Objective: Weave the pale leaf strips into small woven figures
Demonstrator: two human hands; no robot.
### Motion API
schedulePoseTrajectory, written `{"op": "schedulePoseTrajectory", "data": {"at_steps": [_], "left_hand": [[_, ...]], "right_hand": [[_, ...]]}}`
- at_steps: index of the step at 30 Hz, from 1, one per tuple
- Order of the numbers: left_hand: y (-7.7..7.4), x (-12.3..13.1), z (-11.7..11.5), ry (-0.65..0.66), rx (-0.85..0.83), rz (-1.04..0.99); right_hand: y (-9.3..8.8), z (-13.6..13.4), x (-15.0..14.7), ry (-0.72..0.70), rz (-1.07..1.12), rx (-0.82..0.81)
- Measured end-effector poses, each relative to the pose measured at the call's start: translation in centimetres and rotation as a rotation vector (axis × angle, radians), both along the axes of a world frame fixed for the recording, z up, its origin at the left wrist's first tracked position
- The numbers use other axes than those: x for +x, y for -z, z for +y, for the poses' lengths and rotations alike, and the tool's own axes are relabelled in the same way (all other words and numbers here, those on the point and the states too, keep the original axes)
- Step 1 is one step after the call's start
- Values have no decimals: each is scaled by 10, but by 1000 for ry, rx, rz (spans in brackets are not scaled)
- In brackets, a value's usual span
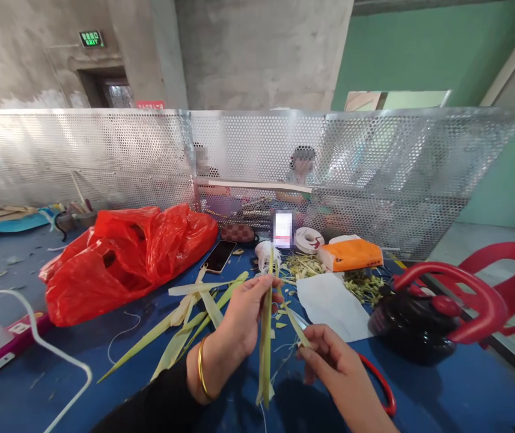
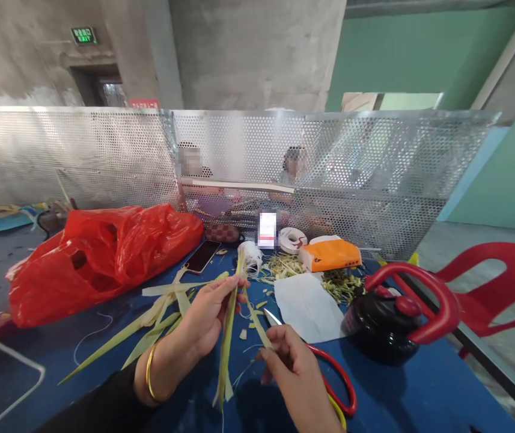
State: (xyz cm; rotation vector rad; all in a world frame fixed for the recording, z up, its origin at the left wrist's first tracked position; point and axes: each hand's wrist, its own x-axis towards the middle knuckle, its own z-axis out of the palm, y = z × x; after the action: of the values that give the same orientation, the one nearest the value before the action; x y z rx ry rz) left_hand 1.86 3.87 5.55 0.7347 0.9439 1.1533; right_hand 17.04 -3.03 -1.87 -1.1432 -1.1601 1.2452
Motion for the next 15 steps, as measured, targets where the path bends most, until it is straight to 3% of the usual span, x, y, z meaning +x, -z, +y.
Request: {"op": "schedulePoseTrajectory", "data": {"at_steps": [9,15], "left_hand": [[13,-14,24,-85,-115,-135],[17,-5,20,-37,-249,-256]], "right_hand": [[3,2,5,-63,-237,-55],[-1,-1,2,-24,-54,-201]]}}
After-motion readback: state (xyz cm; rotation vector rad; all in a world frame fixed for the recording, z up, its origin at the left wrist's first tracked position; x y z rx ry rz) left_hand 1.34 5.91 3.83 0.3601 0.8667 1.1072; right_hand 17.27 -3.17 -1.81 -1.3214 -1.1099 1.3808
